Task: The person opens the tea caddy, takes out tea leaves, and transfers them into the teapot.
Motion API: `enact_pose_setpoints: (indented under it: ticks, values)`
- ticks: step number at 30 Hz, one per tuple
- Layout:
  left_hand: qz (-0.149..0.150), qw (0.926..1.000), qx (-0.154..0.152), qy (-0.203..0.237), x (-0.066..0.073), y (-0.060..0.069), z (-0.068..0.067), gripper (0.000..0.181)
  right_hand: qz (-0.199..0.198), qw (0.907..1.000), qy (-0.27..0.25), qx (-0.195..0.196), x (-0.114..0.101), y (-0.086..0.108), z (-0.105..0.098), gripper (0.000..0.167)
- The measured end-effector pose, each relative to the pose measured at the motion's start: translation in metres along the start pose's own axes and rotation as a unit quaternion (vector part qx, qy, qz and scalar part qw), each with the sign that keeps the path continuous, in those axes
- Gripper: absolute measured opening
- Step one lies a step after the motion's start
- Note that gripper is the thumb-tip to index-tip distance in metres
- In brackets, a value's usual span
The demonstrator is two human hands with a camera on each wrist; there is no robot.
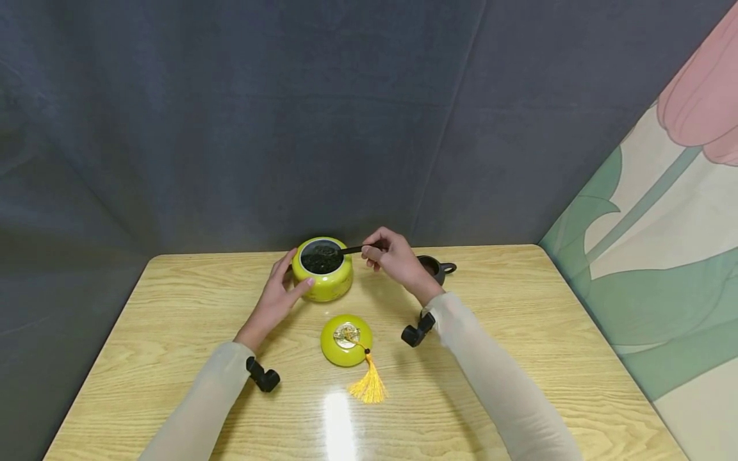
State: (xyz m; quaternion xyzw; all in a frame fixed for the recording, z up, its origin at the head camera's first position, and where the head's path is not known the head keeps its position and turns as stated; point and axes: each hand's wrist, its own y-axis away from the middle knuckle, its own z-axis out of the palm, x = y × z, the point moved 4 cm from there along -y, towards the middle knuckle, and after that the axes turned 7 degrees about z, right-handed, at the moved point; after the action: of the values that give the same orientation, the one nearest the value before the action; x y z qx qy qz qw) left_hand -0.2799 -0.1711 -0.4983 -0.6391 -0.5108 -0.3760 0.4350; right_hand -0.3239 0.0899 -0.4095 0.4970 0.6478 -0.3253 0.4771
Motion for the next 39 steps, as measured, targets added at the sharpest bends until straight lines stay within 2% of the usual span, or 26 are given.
enact_pose_setpoints:
  ticks: [15, 22, 34, 39]
  values:
    - [0.006, 1.0, -0.002, 0.001, -0.001, -0.002, -0.001, 0.086, -0.009, 0.9992, 0.012, 0.037, -0.002, 0.008, -0.027, 0.011]
    - [0.009, 1.0, -0.001, 0.003, -0.003, -0.004, -0.002, 0.087, 0.001, 0.9983, 0.031, 0.049, 0.003, 0.015, -0.044, 0.014]
    - [0.007, 1.0, -0.004, 0.003, -0.005, -0.003, -0.005, 0.087, 0.028, 0.9977, 0.013, 0.061, 0.015, 0.026, -0.075, 0.026]
    - [0.005, 1.0, -0.003, 0.002, -0.007, -0.003, -0.007, 0.088, 0.027, 0.9967, 0.016, 0.075, 0.021, 0.032, -0.088, 0.025]
